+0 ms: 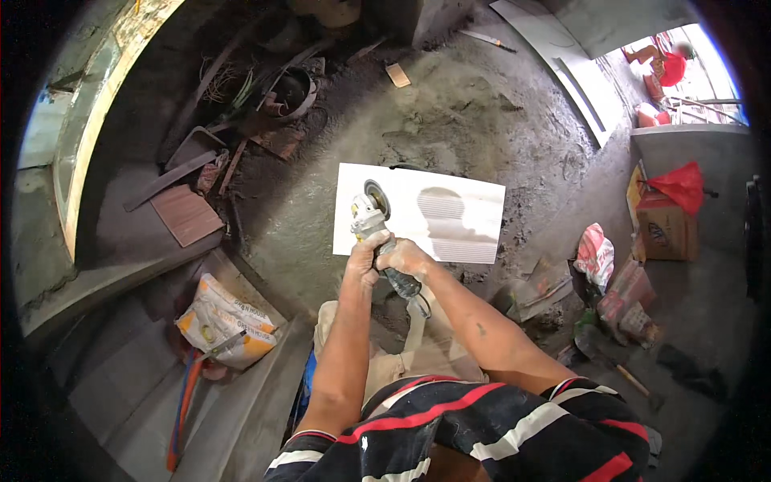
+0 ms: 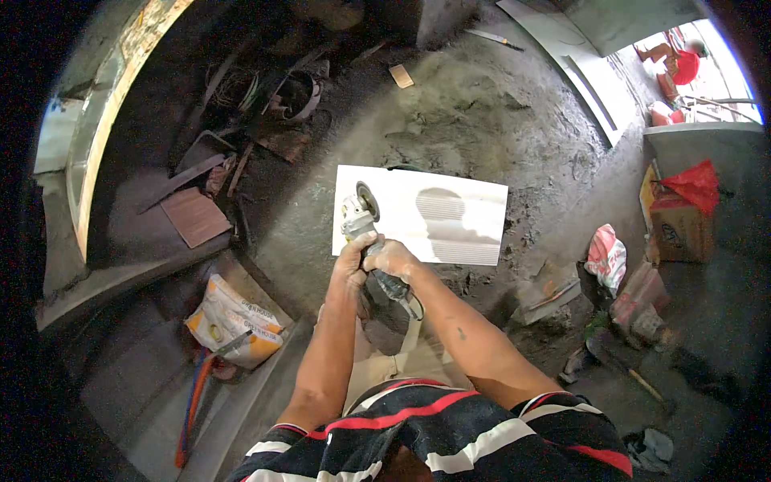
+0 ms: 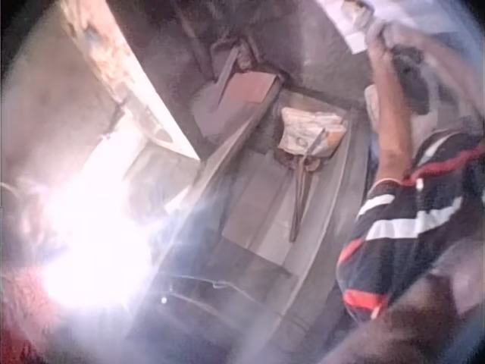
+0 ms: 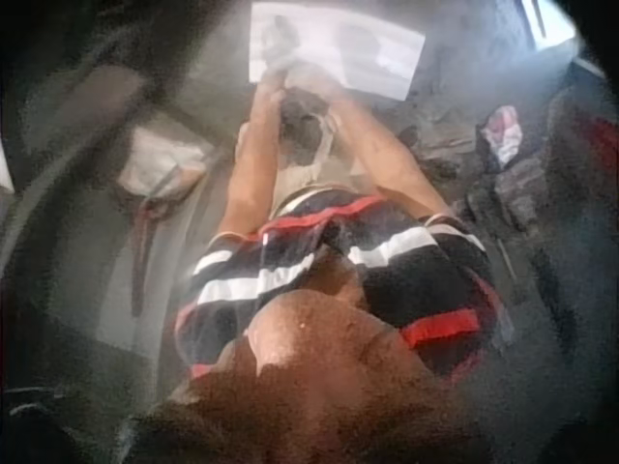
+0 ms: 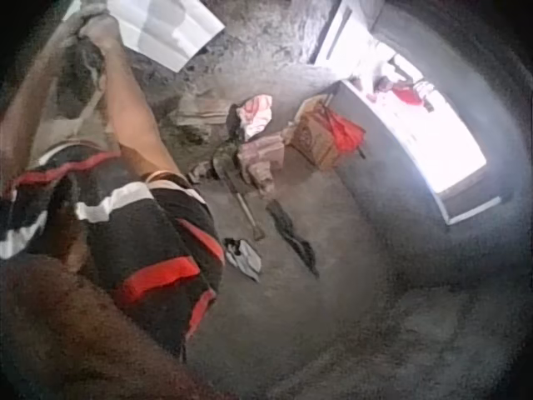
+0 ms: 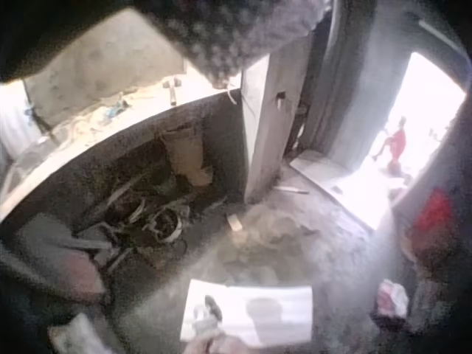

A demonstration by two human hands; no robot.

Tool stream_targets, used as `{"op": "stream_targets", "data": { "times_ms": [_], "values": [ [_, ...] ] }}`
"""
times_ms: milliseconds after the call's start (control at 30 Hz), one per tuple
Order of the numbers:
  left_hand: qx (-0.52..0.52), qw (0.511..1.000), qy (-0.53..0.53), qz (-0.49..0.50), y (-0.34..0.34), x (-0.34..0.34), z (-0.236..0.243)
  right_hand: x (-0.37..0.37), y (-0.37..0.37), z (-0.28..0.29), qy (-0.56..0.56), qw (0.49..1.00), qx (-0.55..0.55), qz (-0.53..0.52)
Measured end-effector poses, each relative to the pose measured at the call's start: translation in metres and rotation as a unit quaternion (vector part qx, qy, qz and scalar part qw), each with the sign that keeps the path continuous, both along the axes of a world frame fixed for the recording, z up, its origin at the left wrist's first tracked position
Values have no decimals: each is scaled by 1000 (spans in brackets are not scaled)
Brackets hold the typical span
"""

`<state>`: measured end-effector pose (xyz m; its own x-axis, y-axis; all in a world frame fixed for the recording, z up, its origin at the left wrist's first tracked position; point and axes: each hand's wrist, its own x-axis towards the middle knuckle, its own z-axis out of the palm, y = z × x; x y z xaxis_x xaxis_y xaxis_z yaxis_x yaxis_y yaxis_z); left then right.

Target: The person applies wet cement to a wall around a sink using a trowel and wipes the sink with a cloth. Then, the person uses an angle grinder to cut a tile while sitting on the floor.

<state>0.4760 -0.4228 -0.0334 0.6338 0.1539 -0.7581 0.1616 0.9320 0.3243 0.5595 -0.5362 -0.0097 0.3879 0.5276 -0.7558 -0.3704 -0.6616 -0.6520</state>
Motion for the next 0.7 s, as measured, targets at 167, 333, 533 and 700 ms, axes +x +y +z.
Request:
{"op": "stream_targets", "data": {
  "times_ms": [167, 333, 533, 700],
  "values": [
    [5, 999, 4, -40, -8, 34, -18, 10, -7, -14, 54, 989, 10, -141],
    [10, 995, -14, -101, 18, 53, -46, 28, 10, -27, 96, 981, 15, -168],
    [-1, 990, -32, -140, 67, 64, -79, 33, 64, -54, -57, 990, -65, -112],
    [3, 988, -39, -150, 91, 70, -93, 36, 83, -80, -71, 991, -67, -96]
  ]
}}
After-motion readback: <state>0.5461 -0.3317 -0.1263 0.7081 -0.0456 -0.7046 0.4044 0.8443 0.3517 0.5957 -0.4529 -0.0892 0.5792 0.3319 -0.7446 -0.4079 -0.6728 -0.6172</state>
